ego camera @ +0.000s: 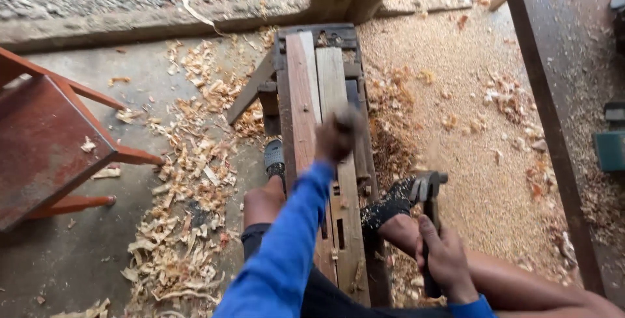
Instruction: Manually carving or shaping a wooden plank using a chisel and a hammer.
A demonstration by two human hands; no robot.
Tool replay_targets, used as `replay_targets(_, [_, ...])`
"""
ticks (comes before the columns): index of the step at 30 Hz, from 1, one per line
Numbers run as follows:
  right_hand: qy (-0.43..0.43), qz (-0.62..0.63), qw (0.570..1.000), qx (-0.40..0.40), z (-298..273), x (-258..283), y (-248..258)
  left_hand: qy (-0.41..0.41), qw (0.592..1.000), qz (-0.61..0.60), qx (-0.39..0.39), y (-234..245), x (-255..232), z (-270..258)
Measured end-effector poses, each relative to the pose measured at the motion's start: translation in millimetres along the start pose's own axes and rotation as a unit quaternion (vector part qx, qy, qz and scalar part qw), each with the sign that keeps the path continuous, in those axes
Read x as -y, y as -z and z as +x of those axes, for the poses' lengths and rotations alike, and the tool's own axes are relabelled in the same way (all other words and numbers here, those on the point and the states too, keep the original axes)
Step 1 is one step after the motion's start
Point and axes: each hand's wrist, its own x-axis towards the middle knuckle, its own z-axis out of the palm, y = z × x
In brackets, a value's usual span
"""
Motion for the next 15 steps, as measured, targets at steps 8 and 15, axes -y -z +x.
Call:
replay_targets(8, [-0.156, 0.054, 0.982, -0.094, -35, -65, 10, 0.243, 0.947, 0.058, 0.201, -44, -46, 73])
replay_targets(15, [-0.177, 0.13, 0.97, -0.1, -28, -65, 14, 0.126, 0.922, -0.322, 0.172, 32, -92, 21])
